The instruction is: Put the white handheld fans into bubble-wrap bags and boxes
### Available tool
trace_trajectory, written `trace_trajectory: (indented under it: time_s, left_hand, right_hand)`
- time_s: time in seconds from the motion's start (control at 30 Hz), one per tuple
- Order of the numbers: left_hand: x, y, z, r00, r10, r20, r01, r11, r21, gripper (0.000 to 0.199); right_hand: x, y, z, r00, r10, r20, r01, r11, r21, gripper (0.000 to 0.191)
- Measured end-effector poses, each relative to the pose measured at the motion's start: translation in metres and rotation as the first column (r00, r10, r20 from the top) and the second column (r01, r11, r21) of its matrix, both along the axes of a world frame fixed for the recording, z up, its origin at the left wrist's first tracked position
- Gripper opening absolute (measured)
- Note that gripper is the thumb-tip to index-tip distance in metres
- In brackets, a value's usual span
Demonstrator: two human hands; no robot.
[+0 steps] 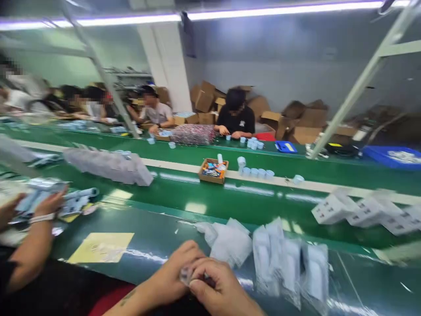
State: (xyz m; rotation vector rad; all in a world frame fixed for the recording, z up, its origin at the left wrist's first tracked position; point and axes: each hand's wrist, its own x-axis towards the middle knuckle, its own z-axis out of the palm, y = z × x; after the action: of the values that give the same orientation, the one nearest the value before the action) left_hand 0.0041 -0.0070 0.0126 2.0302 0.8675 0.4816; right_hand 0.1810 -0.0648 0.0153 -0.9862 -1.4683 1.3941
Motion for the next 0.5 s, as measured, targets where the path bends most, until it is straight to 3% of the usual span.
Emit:
trace_trajectory:
  time_s: [0.07,0.1,0.17,0.2,0.3,0.37,0.43,0.5]
  left_hand:
    - [-0.007,0.009,-0.004,0.986,0.161,0.051,-0.159,0.987,-0.026,0.03]
    - [-0.012,0.013,-0.006,0.958,0.279,0.072,-0.273,0.959,-0.081,0.034]
    - [-0.022,0.018,-0.011,0.849,0.522,0.083,-0.488,0.834,-0.257,0.041]
    - [-0.027,0.02,-0.014,0.776,0.625,0.08,-0.564,0.745,-0.356,0.044]
    - [-0.044,0.022,-0.017,0.578,0.814,0.053,-0.636,0.49,-0.597,0.05]
    - [-0.058,0.023,-0.016,0.454,0.89,0.052,-0.659,0.374,-0.653,0.051]
    - [-0.076,0.025,-0.013,0.346,0.935,0.08,-0.692,0.311,-0.651,0.049]
    - [-0.101,0.03,-0.009,0.236,0.963,0.127,-0.719,0.261,-0.643,0.046]
  right_hand:
    - [0.02,0.004,-0.005,0.979,-0.199,-0.054,0.192,0.976,-0.103,0.033]
    - [0.032,0.005,-0.011,0.936,-0.349,-0.048,0.335,0.924,-0.184,0.037]
    - [0.057,0.01,-0.033,0.824,-0.566,0.03,0.55,0.785,-0.286,0.043]
    - [0.068,0.015,-0.048,0.793,-0.602,0.09,0.599,0.744,-0.297,0.042]
    - [0.082,0.044,-0.092,0.842,-0.49,0.224,0.539,0.785,-0.305,0.036]
    - [0.073,0.074,-0.107,0.897,-0.37,0.241,0.432,0.848,-0.307,0.032]
    - [0.051,0.109,-0.105,0.934,-0.261,0.246,0.322,0.911,-0.257,0.027]
    - [0.02,0.149,-0.089,0.947,-0.156,0.282,0.206,0.966,-0.158,0.02]
